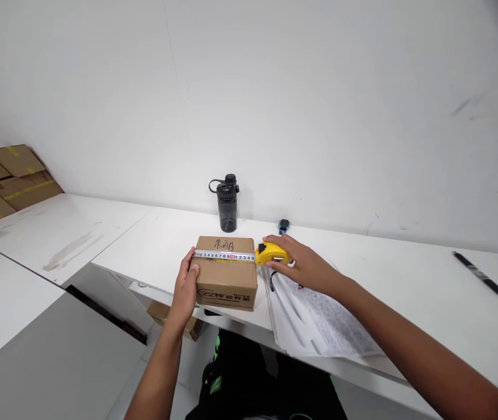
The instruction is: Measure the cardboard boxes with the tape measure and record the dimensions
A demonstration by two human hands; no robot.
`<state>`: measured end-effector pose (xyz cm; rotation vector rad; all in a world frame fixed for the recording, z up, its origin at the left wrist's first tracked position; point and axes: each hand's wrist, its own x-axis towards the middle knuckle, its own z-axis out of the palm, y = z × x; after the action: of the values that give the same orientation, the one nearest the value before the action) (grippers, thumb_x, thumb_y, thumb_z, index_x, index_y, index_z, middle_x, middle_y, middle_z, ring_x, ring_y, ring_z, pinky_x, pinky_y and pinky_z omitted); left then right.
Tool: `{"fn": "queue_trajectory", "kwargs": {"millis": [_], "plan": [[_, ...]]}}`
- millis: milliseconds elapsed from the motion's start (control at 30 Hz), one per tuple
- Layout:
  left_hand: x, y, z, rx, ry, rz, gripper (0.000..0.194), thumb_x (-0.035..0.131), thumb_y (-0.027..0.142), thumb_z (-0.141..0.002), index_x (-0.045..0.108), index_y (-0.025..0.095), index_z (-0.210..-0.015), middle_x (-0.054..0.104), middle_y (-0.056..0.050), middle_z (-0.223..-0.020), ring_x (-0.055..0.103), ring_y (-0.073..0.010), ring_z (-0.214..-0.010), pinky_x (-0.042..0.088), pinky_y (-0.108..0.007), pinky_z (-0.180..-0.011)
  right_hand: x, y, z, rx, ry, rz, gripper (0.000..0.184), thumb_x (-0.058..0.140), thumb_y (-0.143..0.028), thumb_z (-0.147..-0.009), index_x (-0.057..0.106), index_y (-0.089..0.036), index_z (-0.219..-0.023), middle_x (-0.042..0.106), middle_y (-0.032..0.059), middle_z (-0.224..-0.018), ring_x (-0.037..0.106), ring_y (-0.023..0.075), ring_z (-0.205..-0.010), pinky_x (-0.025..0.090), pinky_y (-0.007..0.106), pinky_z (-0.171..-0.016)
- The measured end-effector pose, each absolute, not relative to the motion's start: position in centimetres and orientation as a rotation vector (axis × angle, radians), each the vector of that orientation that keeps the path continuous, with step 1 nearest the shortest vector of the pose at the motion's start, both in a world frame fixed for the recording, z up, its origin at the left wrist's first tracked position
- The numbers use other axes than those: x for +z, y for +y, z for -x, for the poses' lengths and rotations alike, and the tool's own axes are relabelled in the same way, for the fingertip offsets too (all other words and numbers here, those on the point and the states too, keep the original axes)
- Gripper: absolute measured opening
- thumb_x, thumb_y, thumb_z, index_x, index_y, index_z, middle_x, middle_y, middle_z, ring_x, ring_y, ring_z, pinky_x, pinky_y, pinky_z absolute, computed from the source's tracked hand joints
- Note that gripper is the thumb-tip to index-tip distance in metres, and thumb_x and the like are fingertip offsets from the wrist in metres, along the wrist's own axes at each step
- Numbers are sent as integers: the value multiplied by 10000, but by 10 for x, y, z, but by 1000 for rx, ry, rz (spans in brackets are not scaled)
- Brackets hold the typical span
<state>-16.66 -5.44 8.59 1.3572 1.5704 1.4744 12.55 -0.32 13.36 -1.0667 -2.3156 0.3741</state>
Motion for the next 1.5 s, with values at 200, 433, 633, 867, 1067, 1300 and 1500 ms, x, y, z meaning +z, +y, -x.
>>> {"fn": "queue_trajectory", "kwargs": {"millis": [200, 433, 633, 867, 1067, 1300, 1500], "plan": [[86, -54, 167, 1470, 1580, -1358, 521, 433, 381, -923, 429, 223, -1420, 431, -49, -1494, 368, -244, -1385, 259, -404, -1169, 131, -8, -126, 325, -2313, 1120, 467, 474, -462, -929, 426, -289, -1360, 599, 66, -1128, 632, 181, -737, 544, 358, -679], [86, -54, 165, 1490, 1565, -1336, 521, 442, 376, -919, 438, 220, -1416, 446, -51, -1484, 388, -247, -1370, 275, -403, -1163, 131, -9, -127, 288, -2332, 1145, 496, 480, -447, -929, 400, -288, -1392, 604, 73, -1192, 646, 176, -698, 550, 372, -672], [81, -55, 165, 1530, 1532, -1306, 516, 451, 389, -918, 447, 233, -1411, 447, -44, -1482, 389, -246, -1370, 266, -405, -1166, 142, -2, -122, 260, -2369, 1011, 533, 545, -461, -895, 423, -321, -1395, 581, 43, -1341, 612, 254, -1120, 527, 396, -857], [81, -60, 166, 1512, 1485, -1254, 513, 463, 433, -930, 440, 284, -1420, 425, -20, -1500, 377, -250, -1380, 252, -415, -1167, 161, 9, -39, 167, -2555, 855, 542, 580, -446, -879, 451, -277, -1377, 656, 67, -1234, 621, 273, -1064, 443, 435, -882], [77, -60, 164, 1579, 1378, -1185, 592, 490, 462, -925, 331, 309, -1475, 396, -24, -1521, 365, -233, -1398, 276, -385, -1159, 158, 16, 23, 192, -2538, 727, 555, 512, -418, -926, 381, -241, -1435, 629, 97, -1246, 608, 251, -1055, 421, 377, -860], [73, -60, 149, 1851, 1639, -1249, 596, 448, 478, -941, 288, 229, -1458, 325, -124, -1525, 300, -237, -1421, 227, -403, -1175, 152, -8, -2, -34, -2393, 703, 488, 504, -440, -946, 447, -248, -1391, 652, 113, -1197, 605, 272, -1065, 397, 408, -885], [61, -110, 104, 2028, 1228, -1797, 700, 464, 692, -835, 407, 244, -1370, 418, -144, -1420, 378, -329, -1351, 294, -499, -1137, 105, -72, -74, -52, -1973, 593, 813, 590, -568, -860, 140, -313, -1488, 695, 90, -1081, 660, 263, -896, 470, 422, -800]]}}
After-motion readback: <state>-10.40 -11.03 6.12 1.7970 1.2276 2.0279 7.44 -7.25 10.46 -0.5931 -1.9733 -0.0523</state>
